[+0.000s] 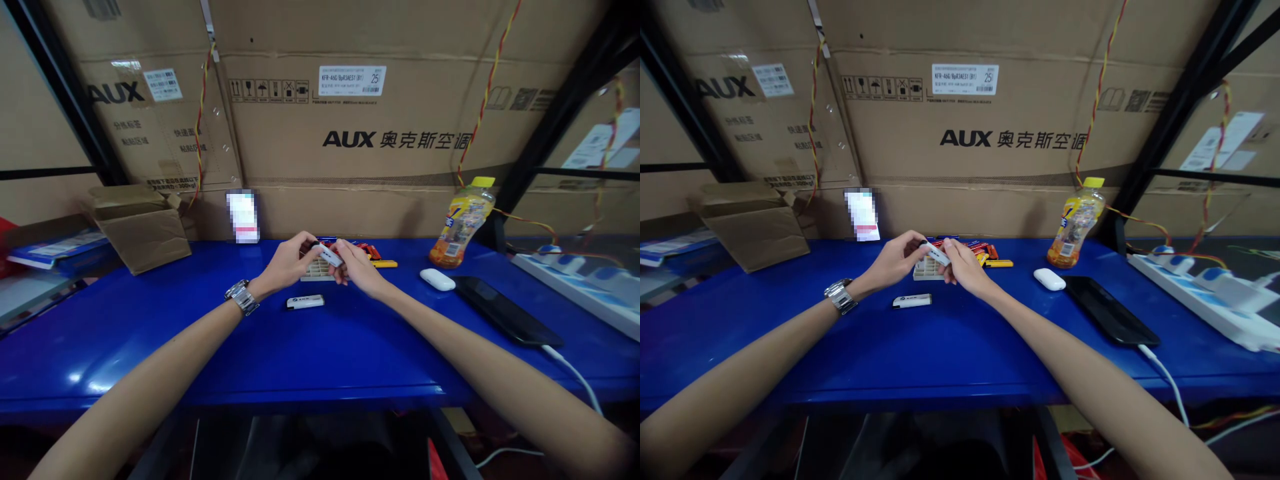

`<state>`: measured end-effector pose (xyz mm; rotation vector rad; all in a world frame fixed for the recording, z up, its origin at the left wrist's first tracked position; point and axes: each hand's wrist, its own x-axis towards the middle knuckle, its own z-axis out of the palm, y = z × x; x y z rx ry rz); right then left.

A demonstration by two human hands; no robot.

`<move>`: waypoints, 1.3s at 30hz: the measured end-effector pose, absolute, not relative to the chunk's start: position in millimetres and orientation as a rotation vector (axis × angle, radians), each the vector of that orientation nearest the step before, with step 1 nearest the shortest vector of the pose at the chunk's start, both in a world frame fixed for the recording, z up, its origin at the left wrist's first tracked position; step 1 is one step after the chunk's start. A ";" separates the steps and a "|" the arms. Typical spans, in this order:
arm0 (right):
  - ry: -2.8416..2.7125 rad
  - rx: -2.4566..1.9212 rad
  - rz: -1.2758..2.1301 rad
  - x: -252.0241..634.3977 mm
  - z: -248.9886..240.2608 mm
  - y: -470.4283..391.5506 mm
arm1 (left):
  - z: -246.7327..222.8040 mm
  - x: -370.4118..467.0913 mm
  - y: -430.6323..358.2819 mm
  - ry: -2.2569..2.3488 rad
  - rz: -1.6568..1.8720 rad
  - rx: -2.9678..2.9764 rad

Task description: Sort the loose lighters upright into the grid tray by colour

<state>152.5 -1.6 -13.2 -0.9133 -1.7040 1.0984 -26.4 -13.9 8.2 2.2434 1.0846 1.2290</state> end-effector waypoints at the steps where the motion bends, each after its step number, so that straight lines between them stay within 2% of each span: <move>1: -1.680 -0.914 1.118 153.3 -13.7 -0.3 | 9.0 -29.6 -11.4 1.090 1.289 2.210; 5: -1.651 -0.921 1.141 158.7 -16.0 4.8 | 8.8 -42.3 -2.8 1.194 1.386 2.263; 16: -1.702 -0.936 1.124 159.1 -16.9 5.4 | -4.1 -56.1 8.9 1.220 1.022 2.790; 21: -1.730 -0.946 1.111 159.7 -15.7 4.1 | 11.7 -47.5 -8.6 1.375 1.065 2.976; 23: -1.737 -0.954 1.102 159.8 -15.1 3.7 | 22.0 -42.4 -19.0 1.357 0.897 2.896; 27: -1.743 -0.964 1.083 160.0 -15.2 4.3 | 36.9 -39.4 -34.5 1.224 0.101 2.654; 30: -1.766 -0.950 1.063 160.4 -16.9 5.9 | 38.4 -43.9 -35.3 1.208 -0.171 2.548; 34: -1.798 -0.944 1.046 160.9 -18.4 7.3 | 35.1 -49.1 -27.1 1.127 -0.125 2.490; 39: -1.798 -0.960 1.014 161.4 -17.4 7.0 | 35.0 -48.0 -19.1 1.124 0.321 2.504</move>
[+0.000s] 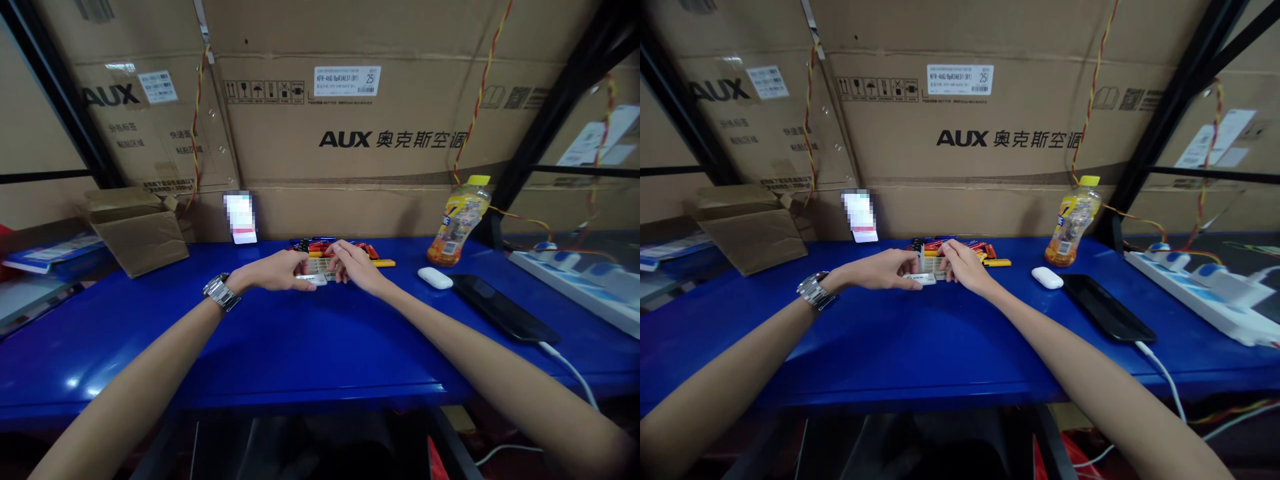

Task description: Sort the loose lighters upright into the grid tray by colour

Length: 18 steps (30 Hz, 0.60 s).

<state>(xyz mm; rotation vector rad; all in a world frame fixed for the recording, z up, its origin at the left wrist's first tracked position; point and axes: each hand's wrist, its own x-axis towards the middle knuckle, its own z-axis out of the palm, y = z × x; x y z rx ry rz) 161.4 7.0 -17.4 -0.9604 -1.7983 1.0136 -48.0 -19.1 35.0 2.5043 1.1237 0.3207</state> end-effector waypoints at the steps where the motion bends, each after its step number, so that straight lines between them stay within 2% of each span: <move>1: -1.796 -0.968 1.010 161.5 -17.0 6.8 | 35.3 -47.6 -18.0 1.126 0.419 2.493; 5: -1.791 -0.985 1.013 162.0 -15.9 6.1 | 34.4 -47.6 -13.8 1.099 0.717 2.345; 8: -1.800 -0.984 1.011 162.4 -16.3 6.7 | 29.1 -46.7 -11.1 1.056 0.815 2.233; 14: -1.830 -0.986 1.002 162.7 -16.4 6.8 | 15.2 -38.0 -12.9 1.001 0.870 2.254; 18: -1.837 -0.988 0.999 162.4 -15.5 5.8 | 15.3 -33.5 -20.6 0.959 0.693 2.338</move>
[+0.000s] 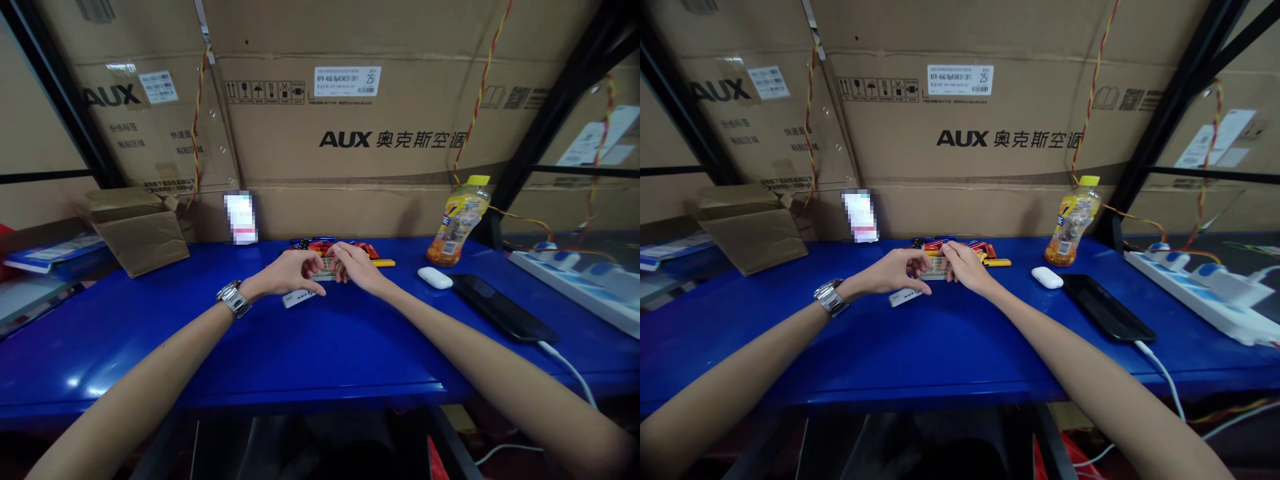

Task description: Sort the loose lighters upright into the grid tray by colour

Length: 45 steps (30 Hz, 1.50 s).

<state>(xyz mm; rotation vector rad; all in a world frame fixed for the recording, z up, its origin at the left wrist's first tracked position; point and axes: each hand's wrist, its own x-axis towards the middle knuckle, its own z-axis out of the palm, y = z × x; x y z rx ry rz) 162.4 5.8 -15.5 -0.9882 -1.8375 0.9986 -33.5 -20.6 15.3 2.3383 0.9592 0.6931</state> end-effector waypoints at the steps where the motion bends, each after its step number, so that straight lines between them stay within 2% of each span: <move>1: -1.835 -0.983 1.002 162.4 -15.8 6.1 | 16.5 -32.9 -22.5 0.962 0.624 2.376; 14: -1.842 -0.981 1.016 163.2 -17.3 7.4 | 26.6 -37.8 -33.6 1.106 0.014 2.561; 24: -1.834 -0.957 1.005 163.6 -17.1 8.7 | 17.7 -23.6 -28.6 0.997 0.943 2.267; 29: -1.819 -0.964 1.023 162.8 -17.1 8.8 | 19.2 -19.8 -30.5 1.106 1.395 2.127; 45: -1.837 -0.953 1.019 163.2 -18.6 9.9 | 14.1 -22.1 -24.7 1.246 1.494 2.123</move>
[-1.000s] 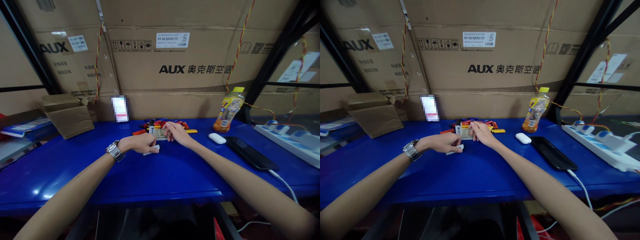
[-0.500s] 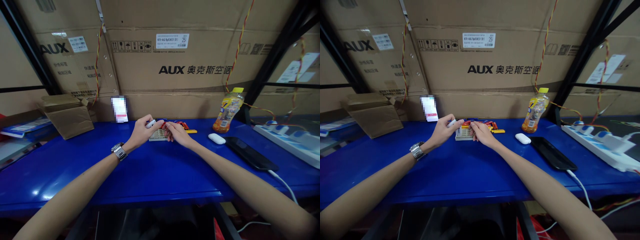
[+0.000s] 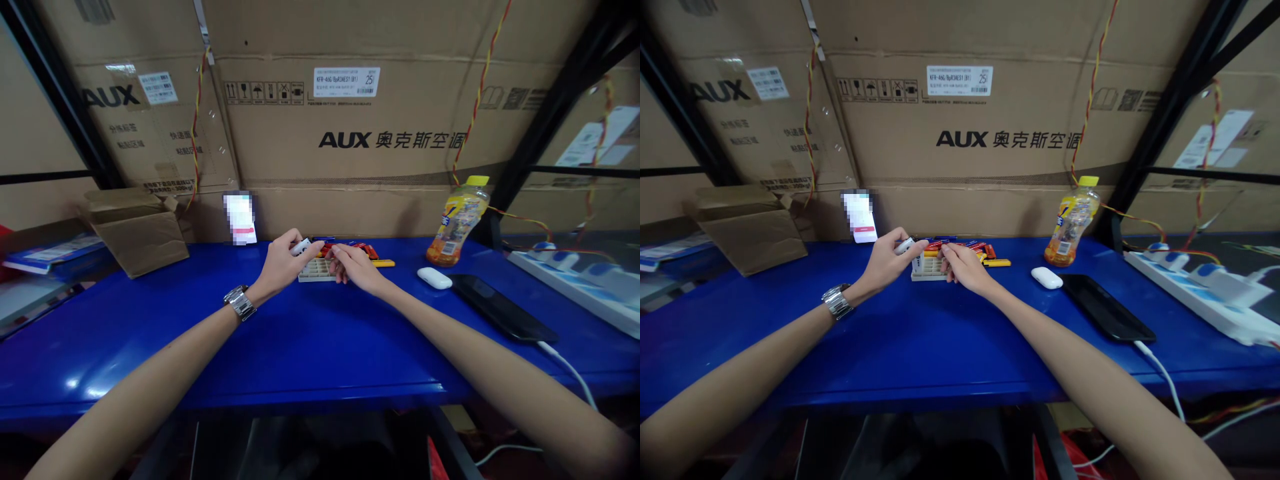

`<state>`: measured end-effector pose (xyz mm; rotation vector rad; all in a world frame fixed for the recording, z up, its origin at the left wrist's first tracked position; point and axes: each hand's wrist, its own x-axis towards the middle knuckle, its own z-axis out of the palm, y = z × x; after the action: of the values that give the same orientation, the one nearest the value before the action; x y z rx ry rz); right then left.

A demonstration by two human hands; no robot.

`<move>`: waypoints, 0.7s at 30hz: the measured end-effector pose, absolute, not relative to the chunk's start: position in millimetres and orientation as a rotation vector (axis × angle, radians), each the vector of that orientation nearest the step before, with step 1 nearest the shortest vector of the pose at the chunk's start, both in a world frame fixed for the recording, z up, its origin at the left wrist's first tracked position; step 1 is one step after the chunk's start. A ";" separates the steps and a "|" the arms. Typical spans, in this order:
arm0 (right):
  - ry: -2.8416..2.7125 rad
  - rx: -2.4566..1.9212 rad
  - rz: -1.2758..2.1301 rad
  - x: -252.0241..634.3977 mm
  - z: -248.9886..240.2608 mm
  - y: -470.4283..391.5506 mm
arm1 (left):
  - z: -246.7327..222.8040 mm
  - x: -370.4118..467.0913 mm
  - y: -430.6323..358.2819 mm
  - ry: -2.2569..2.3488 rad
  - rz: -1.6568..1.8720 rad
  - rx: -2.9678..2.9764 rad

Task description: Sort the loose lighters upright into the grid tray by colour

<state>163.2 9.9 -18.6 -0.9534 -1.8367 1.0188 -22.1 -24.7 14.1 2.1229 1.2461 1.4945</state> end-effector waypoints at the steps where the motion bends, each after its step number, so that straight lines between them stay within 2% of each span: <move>1: -1.836 -0.950 1.022 163.3 -18.5 9.9 | 13.7 -22.7 -23.6 1.242 1.484 2.127; 10: -1.835 -0.968 1.028 163.4 -16.6 8.2 | 19.8 -33.2 -17.4 1.226 1.282 2.484; 15: -1.851 -0.965 1.014 163.4 -18.2 9.0 | 20.7 -39.2 -14.0 1.306 0.879 2.663; 21: -1.876 -0.979 0.996 164.3 -22.0 11.5 | 18.7 -39.8 -13.0 1.347 0.701 2.604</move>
<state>164.3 11.5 -22.0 -0.9792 -1.8762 0.9962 -39.8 -13.0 18.7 2.6040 1.3474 0.7014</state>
